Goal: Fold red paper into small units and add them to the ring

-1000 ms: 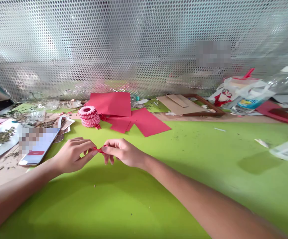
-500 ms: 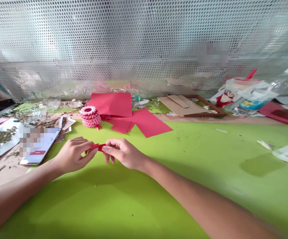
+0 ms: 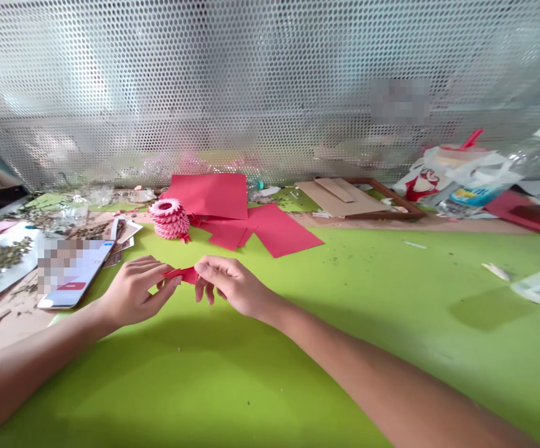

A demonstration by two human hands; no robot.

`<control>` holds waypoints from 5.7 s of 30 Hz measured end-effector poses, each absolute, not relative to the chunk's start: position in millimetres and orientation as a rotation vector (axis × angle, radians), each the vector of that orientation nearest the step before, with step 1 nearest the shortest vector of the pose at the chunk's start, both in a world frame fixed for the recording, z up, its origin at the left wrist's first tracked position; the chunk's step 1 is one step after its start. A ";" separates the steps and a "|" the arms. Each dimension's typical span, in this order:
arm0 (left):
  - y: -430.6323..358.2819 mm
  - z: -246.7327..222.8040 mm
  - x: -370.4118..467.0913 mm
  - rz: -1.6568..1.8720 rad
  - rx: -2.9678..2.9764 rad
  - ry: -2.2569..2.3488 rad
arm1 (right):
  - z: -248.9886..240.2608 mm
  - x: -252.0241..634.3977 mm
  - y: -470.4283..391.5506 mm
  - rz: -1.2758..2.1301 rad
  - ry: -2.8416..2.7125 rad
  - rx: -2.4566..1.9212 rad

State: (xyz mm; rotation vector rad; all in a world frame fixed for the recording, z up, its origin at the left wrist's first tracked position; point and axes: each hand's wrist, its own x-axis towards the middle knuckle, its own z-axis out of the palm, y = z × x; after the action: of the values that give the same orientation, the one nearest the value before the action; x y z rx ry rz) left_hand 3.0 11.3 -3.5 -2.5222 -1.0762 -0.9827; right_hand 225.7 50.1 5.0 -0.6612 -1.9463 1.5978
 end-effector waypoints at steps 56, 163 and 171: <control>6.9 5.5 7.8 -1.460 -3.090 -1.243 | -0.6 220.8 46.8 1.338 -1.960 -0.729; 7.4 5.7 11.0 -1.105 -3.189 -1.935 | 0.2 219.6 43.2 1.201 -2.078 -0.878; 5.0 1.0 9.1 -0.847 -3.142 -1.801 | -3.3 220.4 44.5 1.428 -2.209 -0.793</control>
State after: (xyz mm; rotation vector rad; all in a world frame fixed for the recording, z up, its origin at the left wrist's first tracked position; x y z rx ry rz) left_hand 9.1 5.0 1.0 -3.1420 -1.8013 -0.8470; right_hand 220.4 44.5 -3.3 -0.7927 -2.2088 1.4275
